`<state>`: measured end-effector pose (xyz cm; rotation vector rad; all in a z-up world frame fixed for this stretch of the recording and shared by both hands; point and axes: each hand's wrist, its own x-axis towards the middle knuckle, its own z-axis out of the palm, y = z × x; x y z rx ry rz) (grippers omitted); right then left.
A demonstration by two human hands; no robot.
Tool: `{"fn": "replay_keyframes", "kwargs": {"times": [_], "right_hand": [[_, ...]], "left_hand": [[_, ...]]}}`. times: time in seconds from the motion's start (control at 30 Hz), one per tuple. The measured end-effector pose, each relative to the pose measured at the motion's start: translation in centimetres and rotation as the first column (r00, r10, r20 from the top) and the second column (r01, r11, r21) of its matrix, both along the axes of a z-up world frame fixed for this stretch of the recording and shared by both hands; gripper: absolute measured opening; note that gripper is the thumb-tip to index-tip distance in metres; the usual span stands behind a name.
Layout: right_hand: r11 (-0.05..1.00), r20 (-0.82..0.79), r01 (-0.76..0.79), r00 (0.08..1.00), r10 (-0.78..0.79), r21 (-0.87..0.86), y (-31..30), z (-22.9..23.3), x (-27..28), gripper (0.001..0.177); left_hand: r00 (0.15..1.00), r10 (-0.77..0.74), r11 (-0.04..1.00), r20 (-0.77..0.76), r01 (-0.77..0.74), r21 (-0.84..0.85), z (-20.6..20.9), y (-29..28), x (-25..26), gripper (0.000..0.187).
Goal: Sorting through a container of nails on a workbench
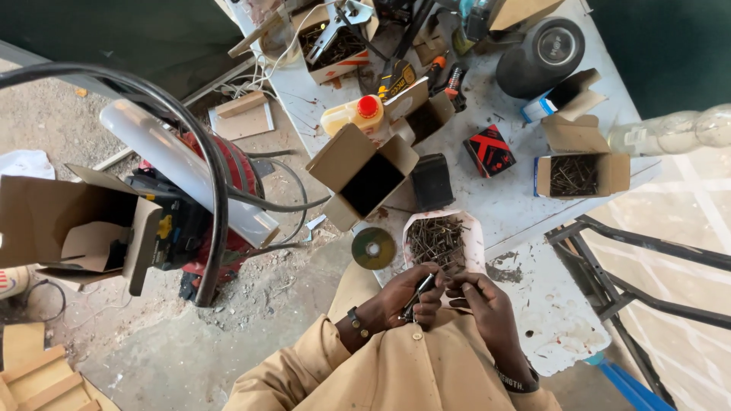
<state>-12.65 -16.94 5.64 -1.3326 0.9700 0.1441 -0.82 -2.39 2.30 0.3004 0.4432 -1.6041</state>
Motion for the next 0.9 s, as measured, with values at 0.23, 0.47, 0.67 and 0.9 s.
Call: {"fn": "replay_keyframes", "kwargs": {"times": [0.23,0.47,0.67,0.9], "right_hand": [[0.989,0.067,0.011,0.998,-0.001,-0.145,-0.5,-0.5,0.1,0.028],[0.595,-0.234,-0.525,0.835,0.498,-0.609,0.3,-4.5,2.7,0.050],[0.383,-0.509,-0.707,0.700,0.501,-0.595,1.8,-2.1,8.0,0.096],[0.395,-0.492,-0.644,0.761,0.423,-0.655,1.3,-8.3,7.4,0.085]], "left_hand": [[0.968,0.234,0.970,-0.086,-0.238,-0.038,-1.3,0.9,0.1,0.028],[0.930,0.366,0.928,0.003,-0.366,0.064,-0.6,2.2,0.7,0.031],[0.892,0.443,0.891,0.091,-0.449,0.062,-2.1,4.3,0.9,0.032],[0.880,0.466,0.878,0.095,-0.473,0.071,-3.9,4.7,0.6,0.032]]}}
